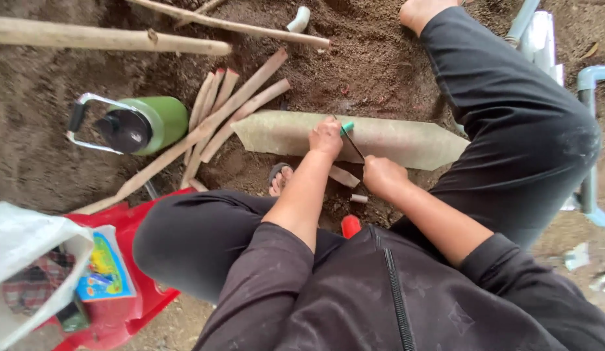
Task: The person sits on the ground and uses a knife to cut a long piece of bamboo into smaller segments. The person holds the bamboo steady with one hand while sawing through it with the knife in the other hand, creating a pile of cut pieces.
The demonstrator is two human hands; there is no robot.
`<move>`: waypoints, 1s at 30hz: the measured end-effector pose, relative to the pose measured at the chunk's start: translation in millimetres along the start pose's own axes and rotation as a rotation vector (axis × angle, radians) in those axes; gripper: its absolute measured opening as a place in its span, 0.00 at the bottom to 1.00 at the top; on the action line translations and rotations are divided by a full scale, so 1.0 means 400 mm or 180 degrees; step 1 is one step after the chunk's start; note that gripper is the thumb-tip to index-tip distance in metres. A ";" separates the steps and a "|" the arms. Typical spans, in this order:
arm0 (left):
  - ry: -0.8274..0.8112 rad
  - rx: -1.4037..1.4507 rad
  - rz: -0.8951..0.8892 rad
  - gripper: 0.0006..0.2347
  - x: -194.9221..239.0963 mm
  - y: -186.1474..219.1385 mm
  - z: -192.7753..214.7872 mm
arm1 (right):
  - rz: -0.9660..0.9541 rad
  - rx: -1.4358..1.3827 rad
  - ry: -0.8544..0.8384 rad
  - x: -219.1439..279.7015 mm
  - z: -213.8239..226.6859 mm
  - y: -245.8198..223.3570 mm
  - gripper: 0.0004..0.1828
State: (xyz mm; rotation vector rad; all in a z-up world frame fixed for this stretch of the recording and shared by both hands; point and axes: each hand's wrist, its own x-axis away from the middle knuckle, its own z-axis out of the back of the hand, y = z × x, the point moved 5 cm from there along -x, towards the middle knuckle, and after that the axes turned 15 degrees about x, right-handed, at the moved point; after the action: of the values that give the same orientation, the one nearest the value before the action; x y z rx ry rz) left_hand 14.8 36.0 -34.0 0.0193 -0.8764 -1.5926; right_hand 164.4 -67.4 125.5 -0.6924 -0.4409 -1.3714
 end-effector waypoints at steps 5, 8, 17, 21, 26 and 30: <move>0.0126 0.0158 -0.0154 0.14 0.029 0.029 0.029 | -0.0283 0.0131 -0.0261 0.006 -0.030 0.042 0.21; 0.0201 0.0125 -0.0140 0.13 0.010 -0.007 -0.009 | -0.0221 0.0043 -0.0366 0.020 -0.028 0.034 0.23; -0.0173 0.0230 0.0123 0.11 -0.007 -0.010 -0.012 | -0.0264 0.0042 -0.0458 0.026 -0.028 0.025 0.24; -0.0097 0.0220 0.0067 0.10 0.003 0.006 -0.005 | -0.0305 0.0092 -0.0461 -0.010 -0.020 0.006 0.22; -0.0186 0.0084 0.0234 0.12 -0.061 -0.053 -0.080 | -0.0231 0.0012 -0.0177 -0.025 -0.035 0.013 0.21; -0.0170 0.0137 0.0329 0.12 -0.036 -0.028 -0.056 | -0.0258 0.0111 -0.0353 0.091 0.016 0.008 0.21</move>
State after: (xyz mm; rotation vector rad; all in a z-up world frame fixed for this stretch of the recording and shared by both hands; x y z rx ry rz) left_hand 19.8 36.3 -62.5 -0.0376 -0.9386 -1.4835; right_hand 174.1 -89.6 153.6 -0.7309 -0.5853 -1.4024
